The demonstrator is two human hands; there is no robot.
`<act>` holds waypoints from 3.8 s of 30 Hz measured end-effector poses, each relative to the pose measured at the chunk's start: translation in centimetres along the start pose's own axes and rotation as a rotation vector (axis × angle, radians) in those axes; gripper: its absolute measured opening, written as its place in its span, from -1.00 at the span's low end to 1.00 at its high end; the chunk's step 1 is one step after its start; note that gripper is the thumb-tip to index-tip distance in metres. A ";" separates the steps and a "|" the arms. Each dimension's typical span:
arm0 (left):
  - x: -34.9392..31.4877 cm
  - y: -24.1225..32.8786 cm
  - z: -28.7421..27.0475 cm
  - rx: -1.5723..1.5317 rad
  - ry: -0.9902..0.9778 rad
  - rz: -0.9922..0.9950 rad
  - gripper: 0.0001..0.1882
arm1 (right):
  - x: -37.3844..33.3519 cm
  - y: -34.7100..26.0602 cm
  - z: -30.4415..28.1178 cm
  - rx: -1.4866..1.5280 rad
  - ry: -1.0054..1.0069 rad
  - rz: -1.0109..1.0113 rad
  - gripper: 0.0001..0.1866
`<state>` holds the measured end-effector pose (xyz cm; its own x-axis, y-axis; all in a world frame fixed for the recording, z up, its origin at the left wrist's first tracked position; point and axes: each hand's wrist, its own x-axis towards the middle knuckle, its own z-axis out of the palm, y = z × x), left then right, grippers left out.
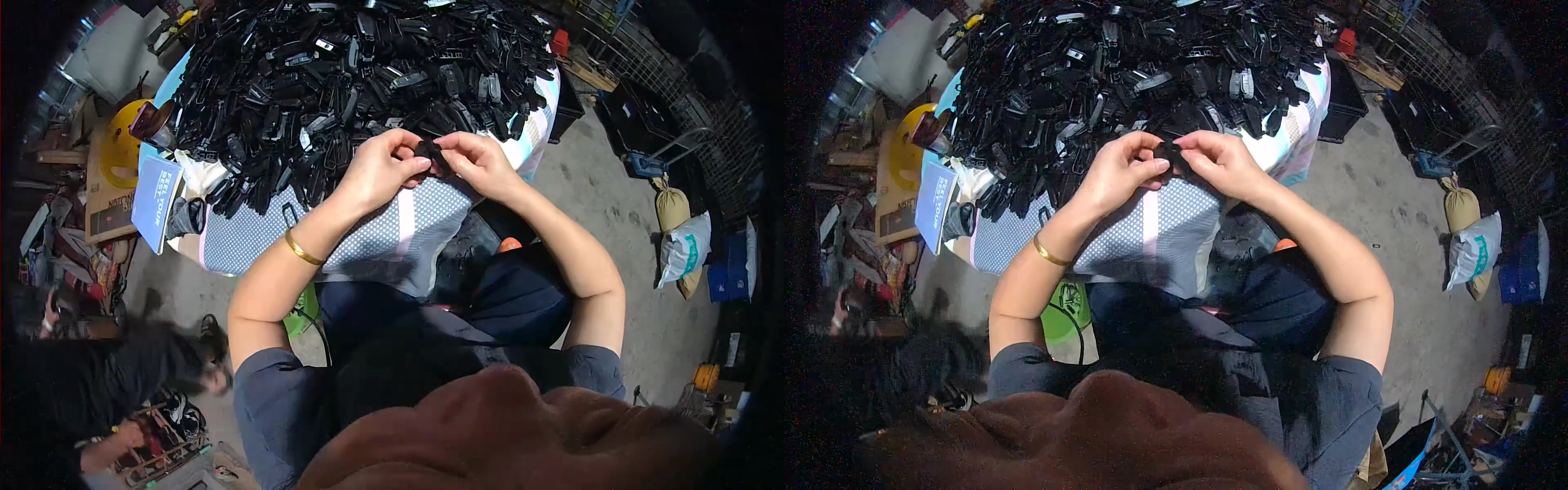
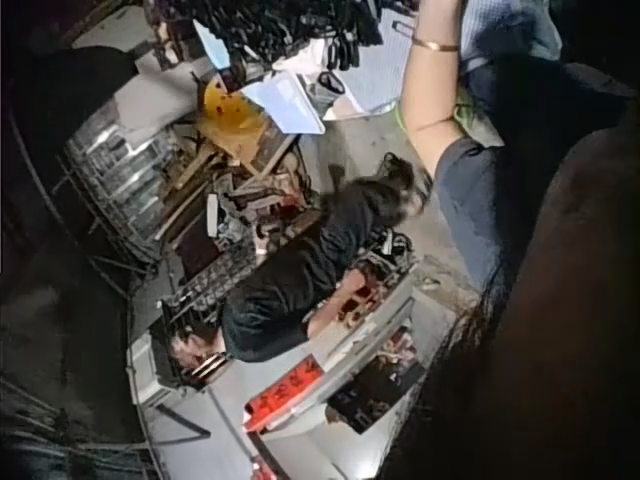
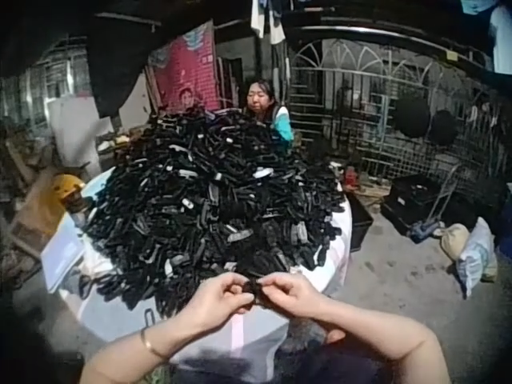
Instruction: The recorder sorts through a large pile of black plastic clips or buckles on a table, likely for quality control or packaging.
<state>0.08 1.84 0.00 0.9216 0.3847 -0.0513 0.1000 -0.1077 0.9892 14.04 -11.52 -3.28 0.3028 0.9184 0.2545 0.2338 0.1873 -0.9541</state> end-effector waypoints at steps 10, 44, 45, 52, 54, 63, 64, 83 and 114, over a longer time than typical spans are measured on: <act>-0.6 0.6 -0.1 -0.019 0.028 0.071 -0.76 | -1.0 -0.6 1.0 -0.328 0.182 -0.166 -0.77; 3.5 0.9 5.0 1.482 -0.097 1.051 -0.48 | -5.4 -7.1 -5.3 -0.947 -0.365 0.153 -0.75; 4.2 0.6 5.1 1.451 -0.054 1.087 -0.47 | -5.3 -5.4 -6.3 -0.954 -0.112 0.093 -0.80; 3.6 -0.1 2.9 1.437 -0.096 1.065 -0.62 | -2.2 -1.5 -7.5 -1.061 0.457 -0.569 -0.72; 2.8 0.1 2.2 1.431 -0.121 1.075 -0.64 | -1.6 -1.0 -6.7 -1.089 0.375 -0.653 -0.65; 0.6 0.7 -1.7 1.337 -0.222 1.113 -0.67 | -0.7 -0.3 -4.2 -1.101 0.133 -0.400 -0.31; 0.4 0.7 -2.2 1.314 -0.254 1.121 -0.67 | -0.6 -0.4 -4.2 -1.102 0.132 -0.401 -0.31; -2.1 0.9 -0.6 1.359 0.038 0.805 -0.59 | 0.5 -0.2 -2.9 -1.074 0.292 -0.602 -0.63; -0.9 0.1 1.1 -0.258 -0.336 -0.002 -0.64 | -1.7 -2.8 0.4 -0.585 0.134 -0.697 -0.76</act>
<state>-0.33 0.44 -0.06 0.9968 0.0601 -0.0533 0.0442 0.1425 0.9888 12.52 -13.46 -1.08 0.0140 0.6094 0.7927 0.8228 0.4435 -0.3555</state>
